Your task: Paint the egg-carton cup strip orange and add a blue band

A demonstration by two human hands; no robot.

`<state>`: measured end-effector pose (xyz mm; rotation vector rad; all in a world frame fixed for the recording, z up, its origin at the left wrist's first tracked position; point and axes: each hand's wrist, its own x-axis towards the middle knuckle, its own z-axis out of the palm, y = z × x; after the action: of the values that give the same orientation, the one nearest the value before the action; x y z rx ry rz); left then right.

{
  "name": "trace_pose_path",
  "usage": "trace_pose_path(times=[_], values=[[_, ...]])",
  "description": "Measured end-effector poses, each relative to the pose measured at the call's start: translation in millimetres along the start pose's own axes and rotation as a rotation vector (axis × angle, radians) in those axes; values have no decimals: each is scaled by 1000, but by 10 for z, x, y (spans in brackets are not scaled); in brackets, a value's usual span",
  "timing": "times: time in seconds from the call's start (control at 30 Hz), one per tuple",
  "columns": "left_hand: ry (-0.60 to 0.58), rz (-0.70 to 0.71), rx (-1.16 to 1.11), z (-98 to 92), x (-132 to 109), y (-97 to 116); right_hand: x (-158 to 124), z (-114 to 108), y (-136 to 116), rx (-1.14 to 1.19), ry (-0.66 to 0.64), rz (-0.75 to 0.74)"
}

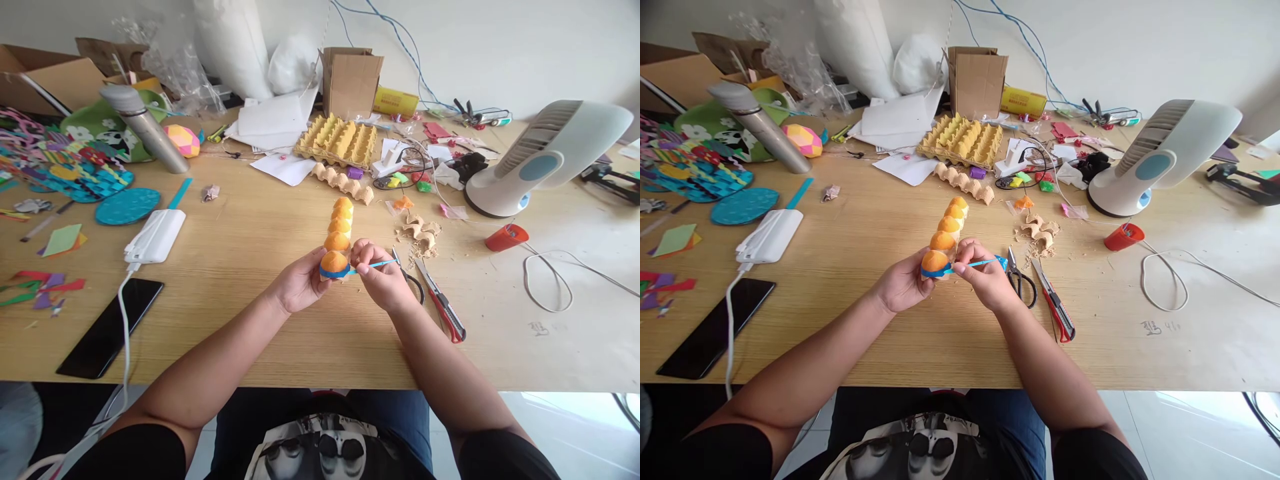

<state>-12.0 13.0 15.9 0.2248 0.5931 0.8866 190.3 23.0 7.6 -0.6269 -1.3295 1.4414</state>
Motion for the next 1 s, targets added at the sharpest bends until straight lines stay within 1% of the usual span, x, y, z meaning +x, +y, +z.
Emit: trace_pose_path(times=[0.03, 0.1, 0.3, 0.37, 0.5, 0.63, 0.73, 0.9, 1.0], values=[[-7, -3, 3, -10, 3, 0, 2, -4, 14, 41, 6, 8], [-21, 3, 8, -19, 4, -3, 2, -11, 27, 48, 17, 7], [-73, 27, 58, 0, -11, -27, -13, -12, -43, -117, 8, 23], [-85, 37, 70, 6, -16, -29, -10, -9, -55, -129, 16, 25], [-77, 33, 107, 32, -30, -23, 6, -3, -26, 10, 18, 28], [-95, 23, 148, 70, -59, -10, 7, 13, -13, 2, 5, 46], [-126, 15, 173, 95, -88, -2, 7, 30, -31, 71, 13, 52], [-67, 25, 161, 120, -109, 5, 2, 49, -31, 216, 36, 103], [-44, 41, 151, 119, -102, 3, -13, 62, 3, 228, -1, 160]])
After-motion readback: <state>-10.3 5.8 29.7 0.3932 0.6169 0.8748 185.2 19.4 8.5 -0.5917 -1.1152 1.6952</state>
